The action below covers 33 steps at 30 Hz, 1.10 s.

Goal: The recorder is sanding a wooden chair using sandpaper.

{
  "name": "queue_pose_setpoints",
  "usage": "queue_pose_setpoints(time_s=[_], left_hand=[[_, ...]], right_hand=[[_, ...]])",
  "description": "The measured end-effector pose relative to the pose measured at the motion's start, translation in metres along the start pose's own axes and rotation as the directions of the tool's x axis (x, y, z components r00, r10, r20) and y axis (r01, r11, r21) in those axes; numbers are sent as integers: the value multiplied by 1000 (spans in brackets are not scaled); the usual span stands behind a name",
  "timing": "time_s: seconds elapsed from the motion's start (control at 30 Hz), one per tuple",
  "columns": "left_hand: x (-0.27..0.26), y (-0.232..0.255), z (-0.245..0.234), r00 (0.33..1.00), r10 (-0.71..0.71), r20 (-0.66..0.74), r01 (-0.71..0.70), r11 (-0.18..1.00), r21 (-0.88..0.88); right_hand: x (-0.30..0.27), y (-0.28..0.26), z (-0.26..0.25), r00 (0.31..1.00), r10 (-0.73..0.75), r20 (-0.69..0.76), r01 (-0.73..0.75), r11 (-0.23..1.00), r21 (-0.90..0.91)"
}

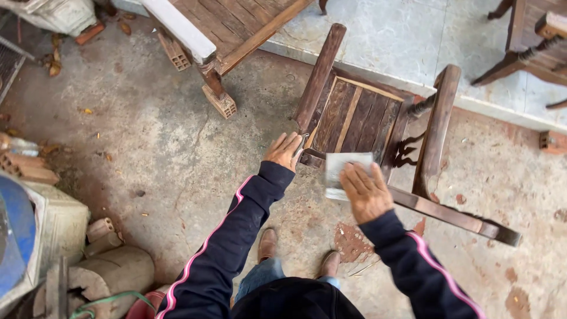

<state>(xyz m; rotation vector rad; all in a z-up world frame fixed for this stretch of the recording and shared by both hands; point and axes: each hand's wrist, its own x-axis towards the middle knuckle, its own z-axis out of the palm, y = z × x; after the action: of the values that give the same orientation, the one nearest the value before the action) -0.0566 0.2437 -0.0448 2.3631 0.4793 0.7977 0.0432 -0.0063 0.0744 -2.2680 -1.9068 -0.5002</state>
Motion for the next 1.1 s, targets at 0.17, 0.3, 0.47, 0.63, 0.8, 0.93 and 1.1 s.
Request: queue_pose_setpoints(time_s=[0.17, 0.3, 0.47, 0.63, 0.8, 0.93, 1.1], left_hand=[[-4, -11, 18, 996, -8, 90, 14, 998, -64], [-5, -10, 13, 996, 19, 91, -7, 992, -128], [-3, 2, 7, 997, 14, 81, -7, 996, -90], [-8, 6, 9, 999, 0, 33, 3, 997, -75], [-6, 6, 2, 998, 8, 65, -4, 998, -70], [-8, 9, 2, 997, 1, 77, 3, 998, -61], [-10, 10, 5, 998, -29, 58, 33, 997, -70]], right_hand=[[-35, 4, 6, 990, 103, 98, -89, 987, -134], [5, -25, 46, 996, 64, -56, -60, 996, 59], [8, -27, 14, 981, 40, 190, -8, 985, -170], [-21, -8, 18, 997, 59, 44, -45, 966, -256], [40, -37, 34, 978, 61, 199, -5, 962, -272], [3, -23, 3, 985, 75, 154, -49, 984, -169], [-24, -18, 4, 970, 223, 92, -217, 974, -71]])
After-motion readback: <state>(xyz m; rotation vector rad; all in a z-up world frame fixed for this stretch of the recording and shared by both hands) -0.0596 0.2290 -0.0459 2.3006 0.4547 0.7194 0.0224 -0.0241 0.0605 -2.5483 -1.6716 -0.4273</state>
